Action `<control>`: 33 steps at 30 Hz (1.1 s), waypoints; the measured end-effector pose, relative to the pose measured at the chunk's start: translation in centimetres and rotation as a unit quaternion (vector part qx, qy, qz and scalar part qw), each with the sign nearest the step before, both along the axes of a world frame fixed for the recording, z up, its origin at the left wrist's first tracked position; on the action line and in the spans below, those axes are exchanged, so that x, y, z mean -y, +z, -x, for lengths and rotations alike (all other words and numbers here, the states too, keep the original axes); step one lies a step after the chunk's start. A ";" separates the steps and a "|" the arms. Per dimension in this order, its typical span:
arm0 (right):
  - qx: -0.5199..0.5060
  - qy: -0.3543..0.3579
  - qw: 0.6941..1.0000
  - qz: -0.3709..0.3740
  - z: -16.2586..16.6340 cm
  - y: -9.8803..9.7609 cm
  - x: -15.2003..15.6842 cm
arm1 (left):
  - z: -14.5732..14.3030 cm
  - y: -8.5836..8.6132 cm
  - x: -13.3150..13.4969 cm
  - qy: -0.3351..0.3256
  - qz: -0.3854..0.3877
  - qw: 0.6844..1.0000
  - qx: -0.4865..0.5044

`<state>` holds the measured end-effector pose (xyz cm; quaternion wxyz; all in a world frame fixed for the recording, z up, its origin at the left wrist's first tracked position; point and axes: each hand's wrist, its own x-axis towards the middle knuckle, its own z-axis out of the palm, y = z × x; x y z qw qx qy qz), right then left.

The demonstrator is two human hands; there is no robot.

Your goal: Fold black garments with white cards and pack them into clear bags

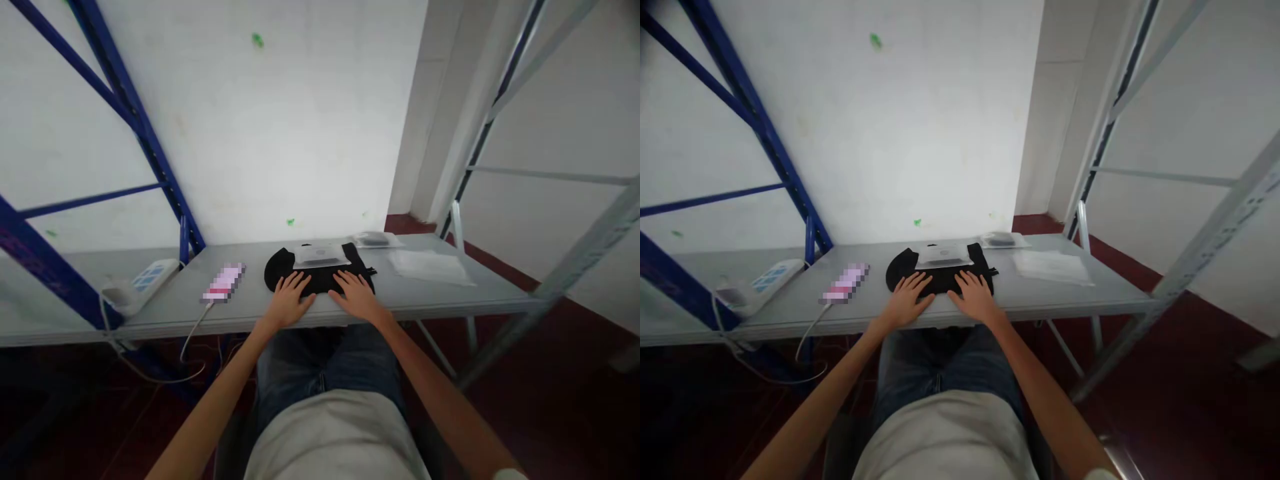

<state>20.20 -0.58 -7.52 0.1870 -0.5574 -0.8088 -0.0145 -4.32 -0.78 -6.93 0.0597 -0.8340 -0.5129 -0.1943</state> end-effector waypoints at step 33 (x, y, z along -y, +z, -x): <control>0.130 0.021 0.986 -0.107 3.3 7.5 -10.2 | -0.2 0.3 0.0 0.002 -0.011 1.000 0.013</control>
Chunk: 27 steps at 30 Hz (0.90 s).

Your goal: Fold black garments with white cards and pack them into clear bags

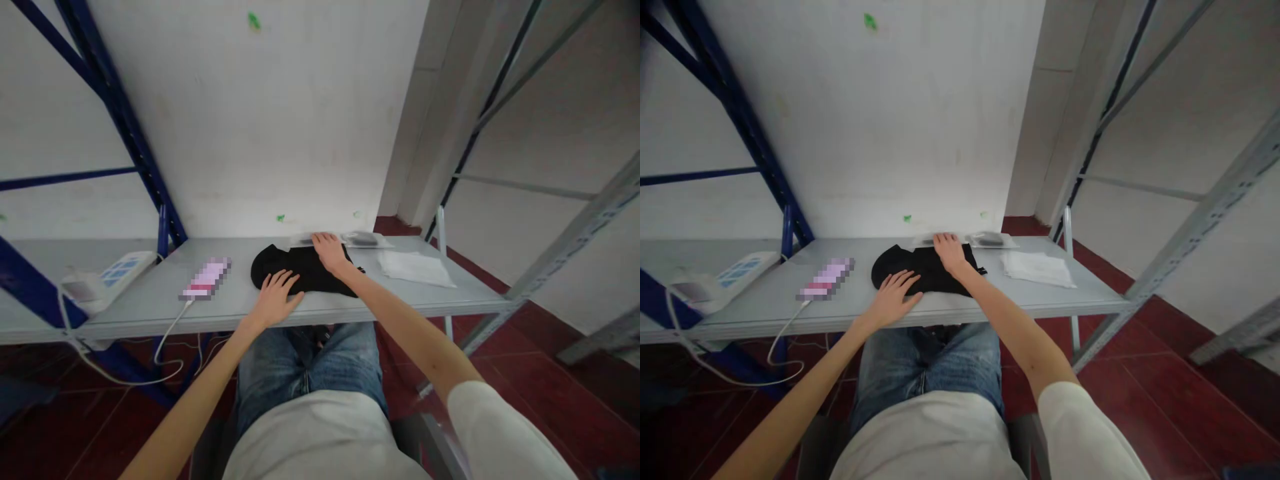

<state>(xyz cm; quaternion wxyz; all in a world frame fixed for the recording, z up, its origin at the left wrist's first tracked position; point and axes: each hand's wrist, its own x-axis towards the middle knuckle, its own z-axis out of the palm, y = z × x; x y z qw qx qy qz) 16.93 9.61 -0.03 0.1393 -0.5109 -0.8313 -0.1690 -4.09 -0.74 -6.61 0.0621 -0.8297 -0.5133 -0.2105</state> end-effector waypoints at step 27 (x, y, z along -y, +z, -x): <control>-0.120 -0.145 0.982 -0.014 -18.4 -3.8 -7.9 | 1.7 2.9 -3.3 0.039 -0.061 0.992 0.103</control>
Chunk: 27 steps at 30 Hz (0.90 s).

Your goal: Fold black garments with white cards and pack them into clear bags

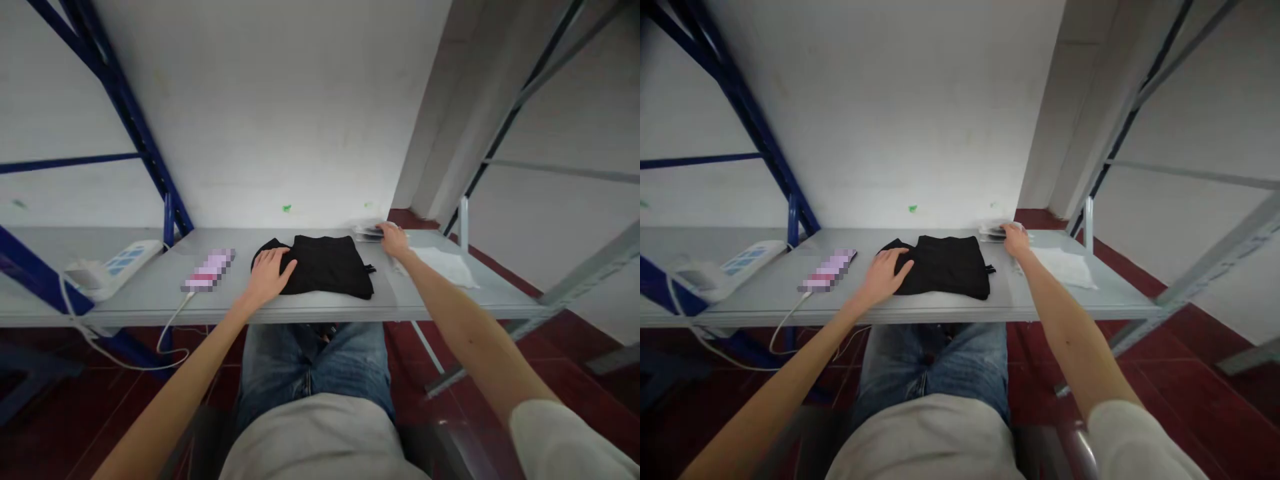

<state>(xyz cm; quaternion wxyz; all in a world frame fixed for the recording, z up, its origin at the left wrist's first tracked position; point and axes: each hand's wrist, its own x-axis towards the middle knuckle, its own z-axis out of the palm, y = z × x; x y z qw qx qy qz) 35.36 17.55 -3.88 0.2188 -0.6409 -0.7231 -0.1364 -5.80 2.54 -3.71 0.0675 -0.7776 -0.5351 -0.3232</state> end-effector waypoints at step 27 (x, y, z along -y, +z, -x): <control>0.083 0.099 0.992 -0.008 10.3 1.2 2.5 | -2.2 1.1 -14.4 0.012 0.104 0.994 -0.013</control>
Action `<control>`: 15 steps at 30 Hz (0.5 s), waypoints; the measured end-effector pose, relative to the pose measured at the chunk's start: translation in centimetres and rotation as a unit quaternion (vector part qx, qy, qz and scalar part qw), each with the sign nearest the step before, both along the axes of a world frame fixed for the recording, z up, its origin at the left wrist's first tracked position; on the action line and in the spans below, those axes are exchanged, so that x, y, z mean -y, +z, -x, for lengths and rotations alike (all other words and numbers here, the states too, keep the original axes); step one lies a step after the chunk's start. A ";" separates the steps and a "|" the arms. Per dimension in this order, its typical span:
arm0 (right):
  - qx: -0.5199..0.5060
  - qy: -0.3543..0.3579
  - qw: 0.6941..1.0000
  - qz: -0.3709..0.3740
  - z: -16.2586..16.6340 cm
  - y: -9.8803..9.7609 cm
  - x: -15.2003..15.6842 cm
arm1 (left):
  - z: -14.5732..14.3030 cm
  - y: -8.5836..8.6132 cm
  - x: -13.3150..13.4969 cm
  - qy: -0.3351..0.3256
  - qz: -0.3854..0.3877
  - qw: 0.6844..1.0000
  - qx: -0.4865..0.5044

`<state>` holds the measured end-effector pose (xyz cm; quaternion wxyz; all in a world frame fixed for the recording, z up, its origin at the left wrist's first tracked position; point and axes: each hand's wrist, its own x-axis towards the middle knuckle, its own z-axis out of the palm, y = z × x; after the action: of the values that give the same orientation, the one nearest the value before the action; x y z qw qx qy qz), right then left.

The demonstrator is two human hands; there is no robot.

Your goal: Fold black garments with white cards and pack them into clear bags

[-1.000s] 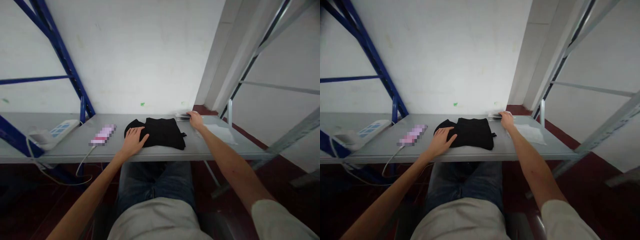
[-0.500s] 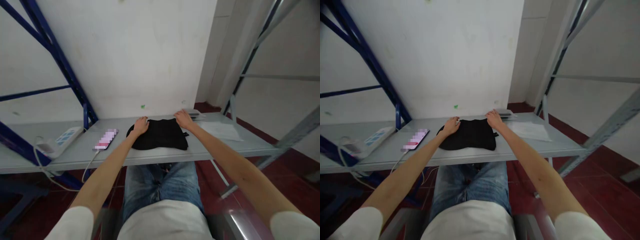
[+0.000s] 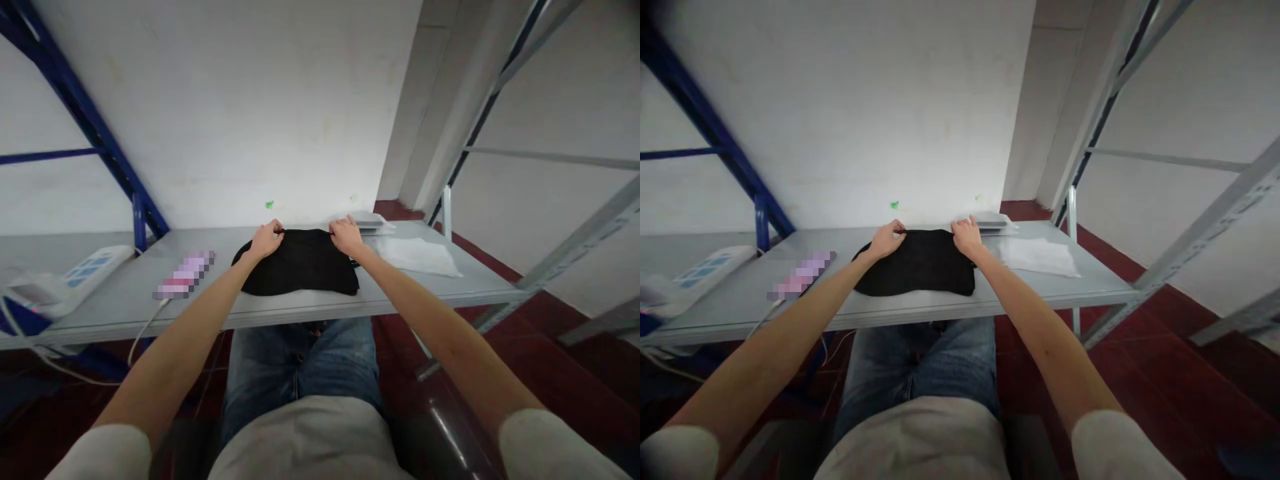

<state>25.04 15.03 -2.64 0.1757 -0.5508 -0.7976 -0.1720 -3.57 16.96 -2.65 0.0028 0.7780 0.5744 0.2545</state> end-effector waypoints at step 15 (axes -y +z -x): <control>-0.136 0.130 0.980 0.064 -2.0 -0.2 8.9 | 5.6 1.2 10.0 -0.084 -0.074 0.994 0.011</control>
<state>27.06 6.09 -2.80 0.2674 -0.4711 -0.8404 -0.0199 -9.19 6.94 -1.45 -0.0265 0.8189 0.4863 0.3036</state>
